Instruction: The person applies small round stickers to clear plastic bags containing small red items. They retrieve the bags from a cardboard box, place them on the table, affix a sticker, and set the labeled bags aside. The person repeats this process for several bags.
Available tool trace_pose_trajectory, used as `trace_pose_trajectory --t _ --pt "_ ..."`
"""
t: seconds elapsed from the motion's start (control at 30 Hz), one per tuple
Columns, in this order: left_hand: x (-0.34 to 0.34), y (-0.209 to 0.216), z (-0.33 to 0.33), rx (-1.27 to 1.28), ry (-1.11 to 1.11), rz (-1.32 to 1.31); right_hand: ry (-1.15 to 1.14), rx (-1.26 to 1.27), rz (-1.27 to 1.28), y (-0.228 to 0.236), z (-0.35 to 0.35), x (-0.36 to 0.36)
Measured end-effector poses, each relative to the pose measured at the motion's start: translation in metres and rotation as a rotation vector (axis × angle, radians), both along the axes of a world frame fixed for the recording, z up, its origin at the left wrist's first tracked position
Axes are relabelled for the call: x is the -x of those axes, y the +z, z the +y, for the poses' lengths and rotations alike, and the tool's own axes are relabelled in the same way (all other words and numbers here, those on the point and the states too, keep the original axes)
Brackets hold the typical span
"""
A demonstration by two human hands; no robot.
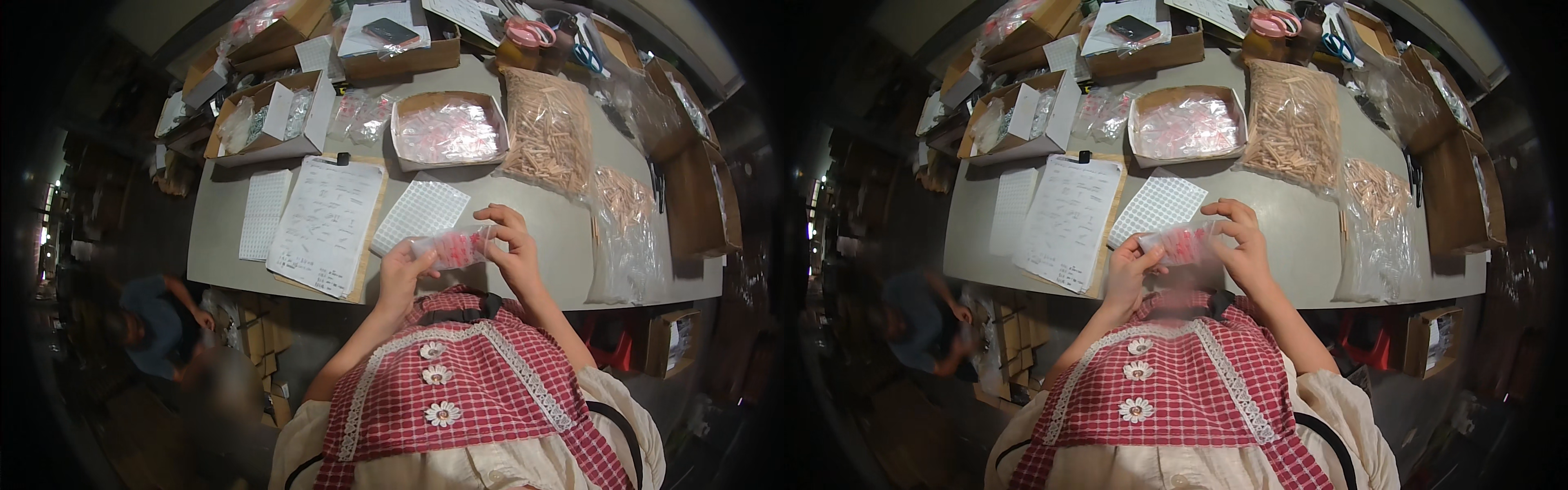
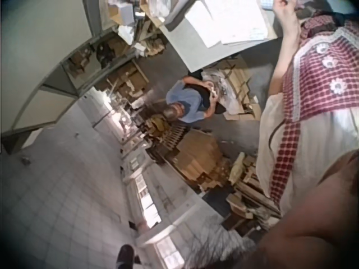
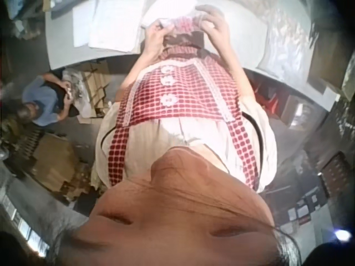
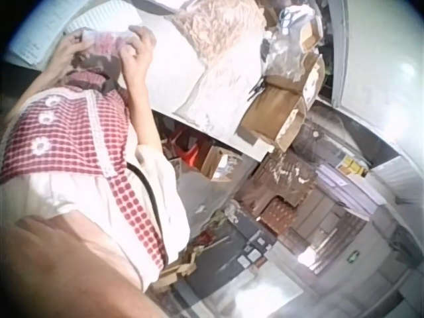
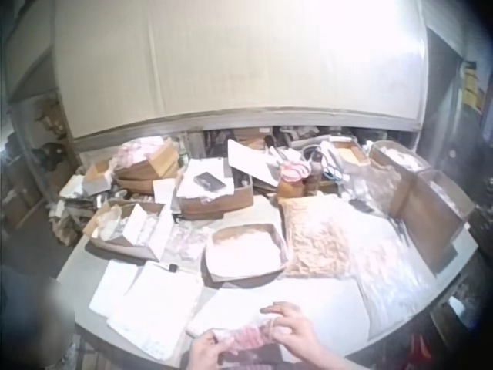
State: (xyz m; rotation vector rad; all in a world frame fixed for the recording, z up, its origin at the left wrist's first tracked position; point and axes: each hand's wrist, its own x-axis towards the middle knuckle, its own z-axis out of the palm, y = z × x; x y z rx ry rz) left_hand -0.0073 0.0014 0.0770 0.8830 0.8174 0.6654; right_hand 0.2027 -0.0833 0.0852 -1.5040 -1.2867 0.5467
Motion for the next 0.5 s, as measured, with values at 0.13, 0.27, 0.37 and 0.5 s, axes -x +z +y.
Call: trace_pose_trajectory --t 0.13,0.27,0.37,0.5 --pt "0.001 0.001 0.005 0.010 0.002 0.030 0.105 0.124 0.111 -0.006 0.003 0.000" --pt "0.000 0.001 0.009 0.010 -0.023 0.035 0.064 0.165 0.379 -0.016 0.002 0.007" --pt "0.001 -0.005 0.016 -0.007 0.004 0.062 -0.043 0.062 0.452 -0.016 0.001 0.006" --pt "0.005 -0.014 0.032 -0.025 0.123 0.032 -0.078 0.151 0.797 -0.010 0.007 -0.007"
